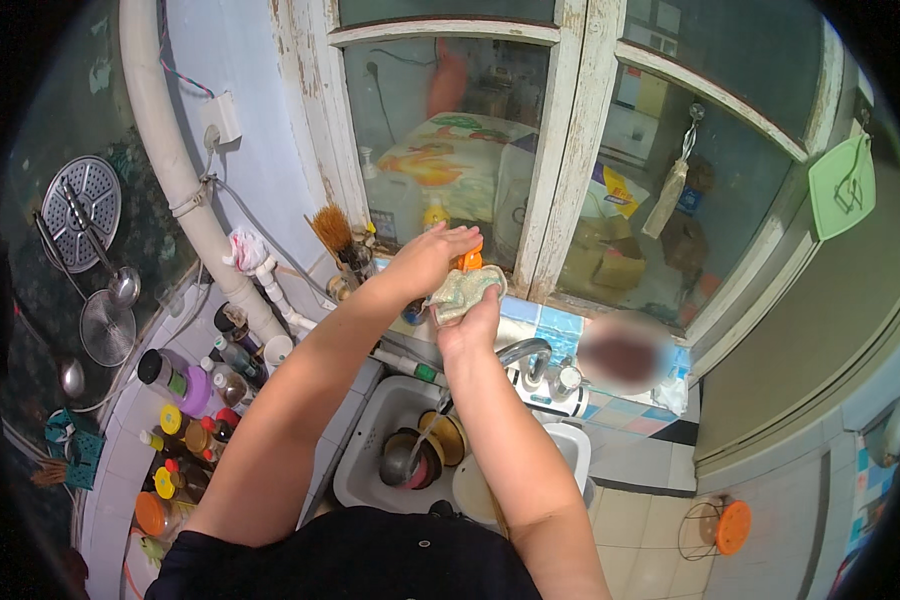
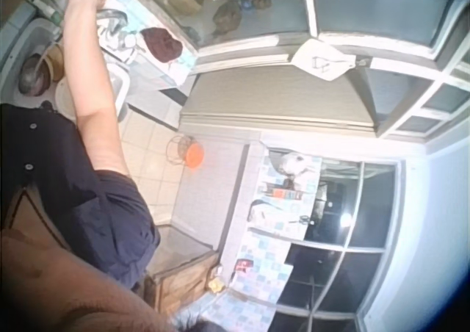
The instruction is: The person washes various kitchen items in a sink, including a metal bowl, a yellow bowl, chopsticks, a white plate, a spoon, and a pink bowl. They use a cloth to scrub the items under running water and place the cleaned items on the counter or in a drying rack.
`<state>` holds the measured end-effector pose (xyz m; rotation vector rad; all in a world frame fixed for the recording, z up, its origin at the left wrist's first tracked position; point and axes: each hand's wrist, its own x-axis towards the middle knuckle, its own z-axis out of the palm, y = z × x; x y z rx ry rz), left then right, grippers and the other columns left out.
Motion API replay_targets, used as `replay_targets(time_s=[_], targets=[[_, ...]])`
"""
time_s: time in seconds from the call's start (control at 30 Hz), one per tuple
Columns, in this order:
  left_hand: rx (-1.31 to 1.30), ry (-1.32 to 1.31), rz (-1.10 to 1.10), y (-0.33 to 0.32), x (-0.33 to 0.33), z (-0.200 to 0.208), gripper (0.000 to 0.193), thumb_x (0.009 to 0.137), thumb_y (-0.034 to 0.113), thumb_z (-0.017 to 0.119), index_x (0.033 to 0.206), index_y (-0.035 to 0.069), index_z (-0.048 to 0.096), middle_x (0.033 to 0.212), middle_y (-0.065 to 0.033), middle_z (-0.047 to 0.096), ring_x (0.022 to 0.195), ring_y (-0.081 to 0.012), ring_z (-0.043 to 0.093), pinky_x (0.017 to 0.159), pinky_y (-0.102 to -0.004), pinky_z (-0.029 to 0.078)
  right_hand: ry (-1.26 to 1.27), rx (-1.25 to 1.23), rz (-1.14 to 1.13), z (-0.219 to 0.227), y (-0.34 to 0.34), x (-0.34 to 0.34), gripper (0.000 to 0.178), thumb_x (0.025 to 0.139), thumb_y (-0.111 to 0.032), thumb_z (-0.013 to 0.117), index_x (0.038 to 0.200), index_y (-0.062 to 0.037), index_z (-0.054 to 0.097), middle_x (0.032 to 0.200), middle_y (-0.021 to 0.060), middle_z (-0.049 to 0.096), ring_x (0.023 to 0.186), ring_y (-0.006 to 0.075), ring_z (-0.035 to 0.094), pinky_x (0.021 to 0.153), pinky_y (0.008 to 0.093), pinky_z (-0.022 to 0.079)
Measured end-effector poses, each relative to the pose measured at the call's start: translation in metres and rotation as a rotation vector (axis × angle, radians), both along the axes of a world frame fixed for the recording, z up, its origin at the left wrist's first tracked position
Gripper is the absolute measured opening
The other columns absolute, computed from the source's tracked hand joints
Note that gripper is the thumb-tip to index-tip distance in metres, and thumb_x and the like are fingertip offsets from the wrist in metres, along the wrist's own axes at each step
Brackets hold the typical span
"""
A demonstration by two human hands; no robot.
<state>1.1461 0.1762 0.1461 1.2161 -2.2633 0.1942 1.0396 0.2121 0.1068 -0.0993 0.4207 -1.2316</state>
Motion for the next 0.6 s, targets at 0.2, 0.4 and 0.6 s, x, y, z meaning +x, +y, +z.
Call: replay_targets(time_s=[0.2,0.4,0.6], targets=[[0.037,-0.074,0.092,0.010,-0.003,-0.007,0.050,0.078,-0.006,0.038,0.122,0.014,0.051,0.130,-0.0039,0.045,0.121,-0.0215,0.041,0.108,-0.0452,0.013,-0.133,-0.008,-0.003,-0.005,-0.008,0.001,0.049,0.093,-0.046,0.019,0.126,-0.0152,0.040,0.126,0.0039,0.047,0.113,0.0250,0.047,0.085,0.0423,0.043],[0.158,0.012,0.103,0.021,0.008,0.013,0.048,0.083,0.003,0.041,0.129,0.016,0.041,0.136,-0.0036,0.037,0.128,-0.0201,0.031,0.108,-0.0432,0.010,0.118,-0.013,0.120,0.027,0.037,-0.003,0.050,0.094,-0.044,0.019,0.124,-0.0118,0.041,0.121,0.0073,0.050,0.107,0.0260,0.050,0.086,0.0421,0.041],[1.042,1.190,0.014,0.108,0.034,-0.030,0.048,0.091,0.031,0.045,0.131,0.008,0.034,0.129,-0.0085,0.041,0.121,-0.0180,0.036,0.099,-0.0323,0.031,0.100,-0.231,0.575,-0.019,0.101,-0.014,0.048,0.095,-0.042,0.019,0.115,-0.0064,0.045,0.108,0.0120,0.055,0.096,0.0281,0.054,0.079,0.0417,0.043]])
